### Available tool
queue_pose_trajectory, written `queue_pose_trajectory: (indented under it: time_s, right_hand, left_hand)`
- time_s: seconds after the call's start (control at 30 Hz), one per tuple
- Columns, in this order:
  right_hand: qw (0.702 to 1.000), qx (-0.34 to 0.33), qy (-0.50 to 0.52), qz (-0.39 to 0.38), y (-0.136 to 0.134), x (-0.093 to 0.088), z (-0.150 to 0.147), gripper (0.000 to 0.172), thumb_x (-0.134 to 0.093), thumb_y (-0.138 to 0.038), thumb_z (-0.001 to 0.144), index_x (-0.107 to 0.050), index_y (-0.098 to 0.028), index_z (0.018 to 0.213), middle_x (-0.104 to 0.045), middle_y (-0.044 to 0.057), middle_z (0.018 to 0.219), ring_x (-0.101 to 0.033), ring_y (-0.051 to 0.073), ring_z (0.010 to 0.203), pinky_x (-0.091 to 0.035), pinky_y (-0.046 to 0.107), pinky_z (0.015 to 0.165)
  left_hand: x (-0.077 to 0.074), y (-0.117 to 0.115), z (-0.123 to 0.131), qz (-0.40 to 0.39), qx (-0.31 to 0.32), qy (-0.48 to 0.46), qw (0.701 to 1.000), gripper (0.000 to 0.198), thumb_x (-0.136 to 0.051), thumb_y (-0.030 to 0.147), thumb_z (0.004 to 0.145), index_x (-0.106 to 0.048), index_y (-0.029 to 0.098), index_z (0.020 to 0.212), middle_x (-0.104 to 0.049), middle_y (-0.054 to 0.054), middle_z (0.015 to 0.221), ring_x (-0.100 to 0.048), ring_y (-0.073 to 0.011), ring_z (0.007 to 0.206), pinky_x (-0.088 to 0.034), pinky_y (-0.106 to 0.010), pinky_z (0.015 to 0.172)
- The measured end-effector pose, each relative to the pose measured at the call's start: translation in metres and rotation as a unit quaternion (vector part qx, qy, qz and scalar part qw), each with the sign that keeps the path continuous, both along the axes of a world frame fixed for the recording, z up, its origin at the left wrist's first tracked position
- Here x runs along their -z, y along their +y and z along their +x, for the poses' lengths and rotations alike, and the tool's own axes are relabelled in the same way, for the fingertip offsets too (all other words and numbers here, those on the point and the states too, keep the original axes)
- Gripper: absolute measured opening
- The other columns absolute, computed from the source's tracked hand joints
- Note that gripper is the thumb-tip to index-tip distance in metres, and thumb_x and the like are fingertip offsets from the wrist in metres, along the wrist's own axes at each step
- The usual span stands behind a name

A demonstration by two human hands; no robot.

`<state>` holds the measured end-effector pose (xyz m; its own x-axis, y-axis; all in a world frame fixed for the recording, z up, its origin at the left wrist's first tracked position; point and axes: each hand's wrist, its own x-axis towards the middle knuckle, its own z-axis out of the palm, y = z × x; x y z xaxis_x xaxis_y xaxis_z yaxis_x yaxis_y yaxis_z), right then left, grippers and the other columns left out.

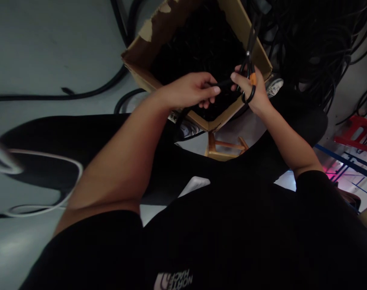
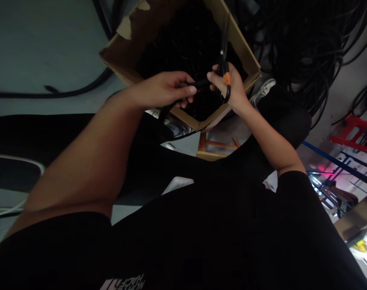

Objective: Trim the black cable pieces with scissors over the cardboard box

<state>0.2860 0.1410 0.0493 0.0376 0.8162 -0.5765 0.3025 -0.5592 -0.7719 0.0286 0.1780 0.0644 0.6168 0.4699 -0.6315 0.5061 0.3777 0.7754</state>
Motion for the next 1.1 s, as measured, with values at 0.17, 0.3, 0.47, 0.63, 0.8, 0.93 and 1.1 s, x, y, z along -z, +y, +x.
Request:
queue_pose_trajectory:
  time_s: [0.17,0.3,0.47,0.63,0.8,0.93,1.1]
  right_hand:
    - [0.997,-0.008,0.048,-0.067,0.001,0.005,0.012,0.076,-0.089,-0.097,0.110,-0.060,-0.028,0.121,-0.079,0.007,0.123,-0.086,0.023,0.115,-0.072,0.035,0.103]
    - [0.990,-0.044,0.087,-0.103,-0.007,-0.001,0.012,0.074,-0.098,-0.091,0.106,-0.063,-0.027,0.120,-0.080,0.007,0.119,-0.083,0.022,0.110,-0.074,0.035,0.101]
    - [0.986,-0.127,0.037,-0.106,-0.010,-0.012,0.002,0.075,-0.106,-0.087,0.100,-0.060,-0.030,0.116,-0.073,0.003,0.103,-0.080,0.028,0.110,-0.078,0.045,0.103]
    - [0.982,-0.149,0.016,-0.112,-0.011,-0.011,0.002,0.080,-0.113,-0.084,0.093,-0.059,-0.029,0.115,-0.068,0.004,0.105,-0.078,0.030,0.116,-0.077,0.046,0.110]
    - [0.983,-0.155,-0.004,-0.094,-0.010,-0.010,0.005,0.080,-0.107,-0.091,0.095,-0.061,-0.029,0.115,-0.068,0.003,0.104,-0.075,0.029,0.115,-0.076,0.045,0.111]
    - [0.982,-0.172,-0.007,-0.083,-0.012,-0.008,0.008,0.080,-0.100,-0.097,0.100,-0.062,-0.028,0.116,-0.067,0.003,0.102,-0.076,0.029,0.112,-0.077,0.047,0.106]
    - [0.973,-0.187,-0.036,-0.129,-0.021,-0.001,0.018,0.083,-0.091,-0.104,0.103,-0.061,-0.027,0.110,-0.068,0.004,0.099,-0.075,0.027,0.095,-0.078,0.048,0.097]
  left_hand:
    - [-0.006,0.012,-0.015,0.055,-0.010,0.050,0.997,0.062,-0.072,0.081,0.118,-0.075,0.029,0.152,-0.088,-0.005,0.106,-0.078,-0.0301,0.106,-0.064,-0.049,0.097]
    - [-0.005,0.018,-0.015,0.085,-0.035,0.083,0.992,0.054,-0.064,0.074,0.123,-0.073,0.029,0.151,-0.087,-0.004,0.108,-0.078,-0.0296,0.105,-0.061,-0.047,0.097]
    - [-0.008,0.019,-0.009,0.103,-0.030,0.100,0.989,0.034,-0.060,0.054,0.125,-0.077,0.026,0.135,-0.088,-0.009,0.118,-0.071,-0.0262,0.091,-0.059,-0.045,0.090]
    - [-0.013,0.012,-0.003,0.089,0.031,0.090,0.992,0.050,-0.059,0.070,0.128,-0.084,0.026,0.136,-0.088,-0.006,0.107,-0.070,-0.0290,0.100,-0.060,-0.042,0.096]
    - [-0.018,0.011,0.002,0.123,0.065,0.102,0.985,0.041,-0.056,0.049,0.131,-0.086,0.022,0.137,-0.084,-0.007,0.107,-0.069,-0.0304,0.104,-0.056,-0.041,0.101]
    - [-0.021,0.014,0.003,0.155,0.128,0.109,0.973,0.041,-0.054,0.039,0.131,-0.087,0.018,0.142,-0.084,-0.011,0.119,-0.068,-0.0311,0.108,-0.055,-0.041,0.105]
    - [-0.019,0.018,-0.004,0.184,0.178,0.129,0.958,0.052,-0.047,0.030,0.131,-0.086,0.007,0.156,-0.083,-0.017,0.130,-0.065,-0.0309,0.107,-0.053,-0.042,0.104]
